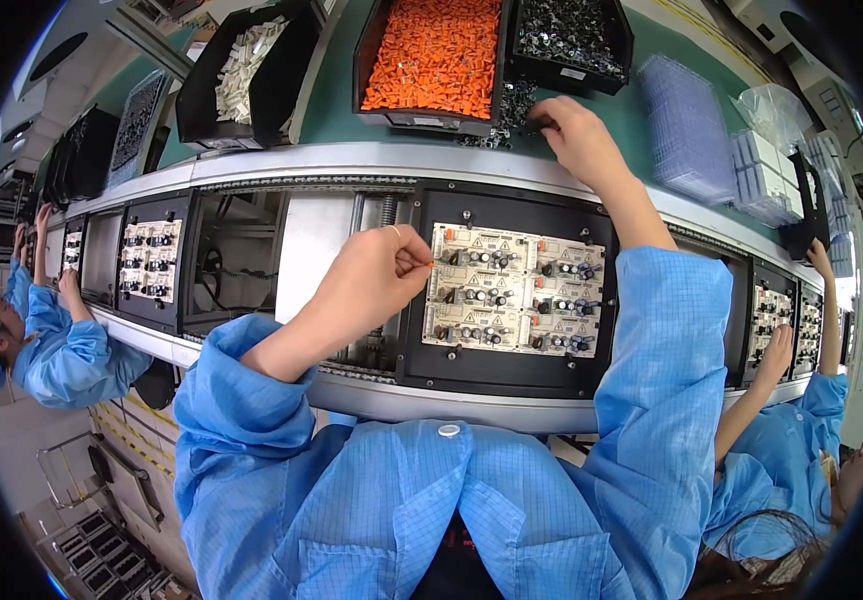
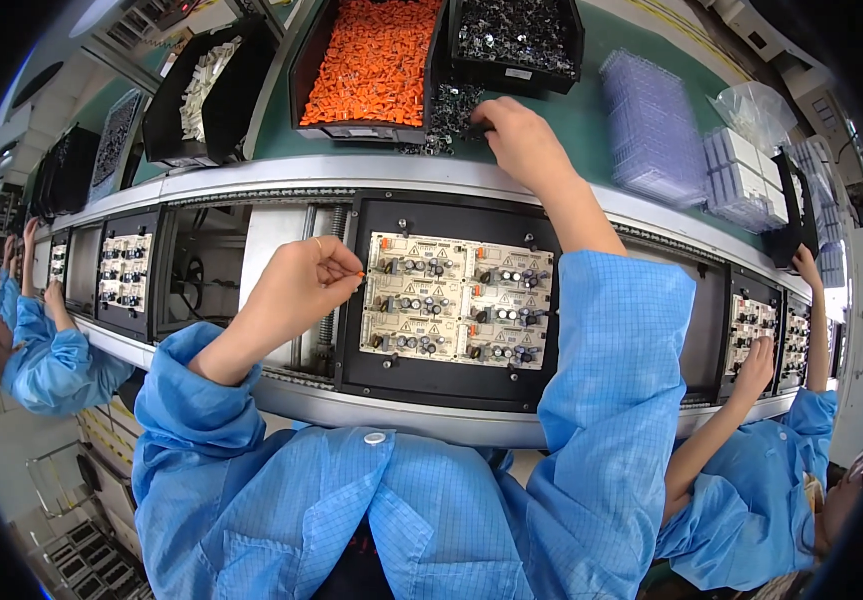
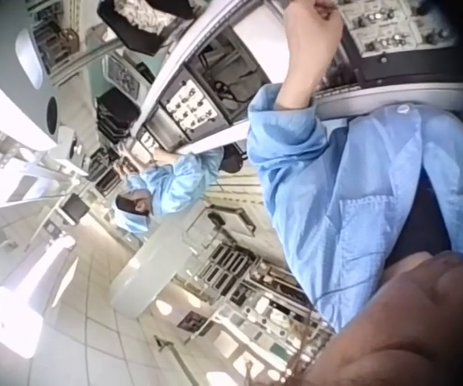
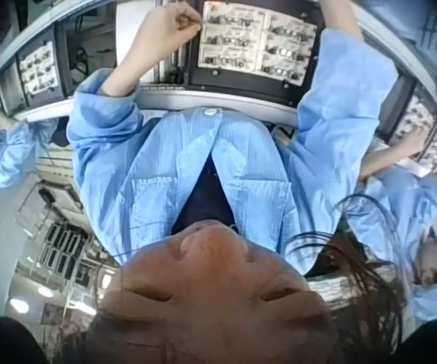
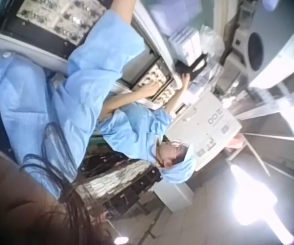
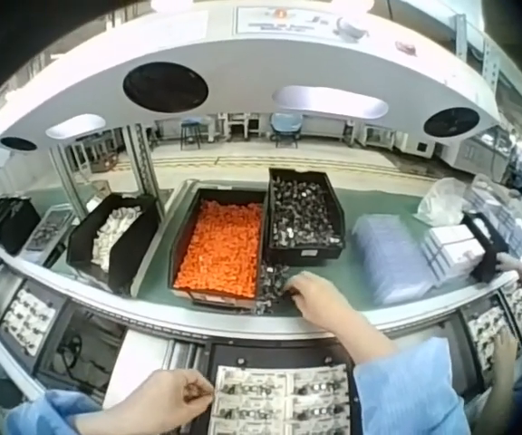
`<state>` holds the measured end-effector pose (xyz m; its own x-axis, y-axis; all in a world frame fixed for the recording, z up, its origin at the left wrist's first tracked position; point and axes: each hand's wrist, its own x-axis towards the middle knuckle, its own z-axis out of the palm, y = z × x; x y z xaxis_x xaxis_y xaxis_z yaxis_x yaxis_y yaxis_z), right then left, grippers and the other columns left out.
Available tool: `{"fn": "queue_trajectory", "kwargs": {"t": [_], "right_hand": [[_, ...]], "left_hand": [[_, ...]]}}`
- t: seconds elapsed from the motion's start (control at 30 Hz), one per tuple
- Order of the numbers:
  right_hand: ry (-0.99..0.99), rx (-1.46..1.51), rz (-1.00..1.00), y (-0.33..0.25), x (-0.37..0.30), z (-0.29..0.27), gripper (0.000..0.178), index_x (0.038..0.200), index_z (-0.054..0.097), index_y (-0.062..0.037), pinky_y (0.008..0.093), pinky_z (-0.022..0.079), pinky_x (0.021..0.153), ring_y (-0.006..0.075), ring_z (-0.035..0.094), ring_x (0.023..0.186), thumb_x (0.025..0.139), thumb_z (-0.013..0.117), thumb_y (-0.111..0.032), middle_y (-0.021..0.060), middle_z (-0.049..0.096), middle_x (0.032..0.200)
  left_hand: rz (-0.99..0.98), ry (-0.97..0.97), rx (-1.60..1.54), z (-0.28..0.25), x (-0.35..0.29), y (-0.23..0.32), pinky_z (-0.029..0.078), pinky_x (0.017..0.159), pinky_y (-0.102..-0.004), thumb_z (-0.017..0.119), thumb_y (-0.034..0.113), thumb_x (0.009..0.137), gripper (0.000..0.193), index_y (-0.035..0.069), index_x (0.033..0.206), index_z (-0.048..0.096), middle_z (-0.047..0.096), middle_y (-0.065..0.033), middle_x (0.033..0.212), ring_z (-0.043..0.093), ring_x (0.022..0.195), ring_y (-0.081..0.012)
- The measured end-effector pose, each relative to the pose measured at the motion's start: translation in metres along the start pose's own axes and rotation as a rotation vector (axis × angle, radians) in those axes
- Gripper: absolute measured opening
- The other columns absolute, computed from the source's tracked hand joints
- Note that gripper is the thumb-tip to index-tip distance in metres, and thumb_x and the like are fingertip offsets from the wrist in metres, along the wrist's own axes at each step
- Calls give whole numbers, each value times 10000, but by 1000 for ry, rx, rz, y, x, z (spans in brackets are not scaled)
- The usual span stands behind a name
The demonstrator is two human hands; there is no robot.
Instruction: Assembling components onto circuit boards on an assembly line.
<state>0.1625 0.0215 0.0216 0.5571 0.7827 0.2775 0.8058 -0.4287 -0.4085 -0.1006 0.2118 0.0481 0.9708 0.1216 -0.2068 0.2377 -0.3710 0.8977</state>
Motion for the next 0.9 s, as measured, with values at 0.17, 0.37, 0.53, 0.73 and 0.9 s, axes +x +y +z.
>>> {"fn": "queue_trajectory", "kwargs": {"t": [0.17, 0.37, 0.53, 0.73, 0.9], "right_hand": [[103, 145, 136, -20, -16, -23, 203, 997, 631, 2, 285, 509, 754, 193, 626, 845, 801, 619, 51, 92, 611, 974], [123, 348, 188, -67, -55, -52, 146, 945, 640, 28, 262, 511, 758, 155, 615, 836, 801, 640, 47, 76, 600, 977], [125, 369, 177, -81, -91, -66, 150, 919, 638, 31, 245, 509, 745, 139, 604, 833, 777, 658, 75, 72, 602, 926], [140, 511, 321, -89, -117, -64, 133, 875, 648, 25, 240, 507, 718, 126, 590, 813, 761, 667, 90, 67, 596, 907], [34, 550, 348, -101, -131, -59, 110, 837, 660, 22, 252, 501, 706, 150, 593, 795, 754, 662, 93, 69, 595, 899]], "left_hand": [[65, -22, 255, 15, 1, 4, 513, 664, -277, 667, 33, 808, 94, -30, 870, 636, 664, -102, 762, 643, 746, -178], [273, 47, 467, 26, 1, -4, 500, 709, -361, 667, 31, 775, 85, -12, 841, 637, 643, -137, 782, 601, 803, -284], [308, 66, 497, 30, 5, -5, 488, 719, -395, 661, 26, 766, 67, -11, 811, 628, 624, -147, 783, 575, 807, -323], [270, 9, 536, 33, 5, -2, 488, 771, -410, 639, 26, 773, 84, -30, 830, 614, 624, -182, 849, 571, 855, -349], [197, -22, 510, 22, 13, 11, 479, 752, -418, 645, 50, 793, 81, -15, 814, 603, 621, -181, 830, 566, 843, -356]]}}
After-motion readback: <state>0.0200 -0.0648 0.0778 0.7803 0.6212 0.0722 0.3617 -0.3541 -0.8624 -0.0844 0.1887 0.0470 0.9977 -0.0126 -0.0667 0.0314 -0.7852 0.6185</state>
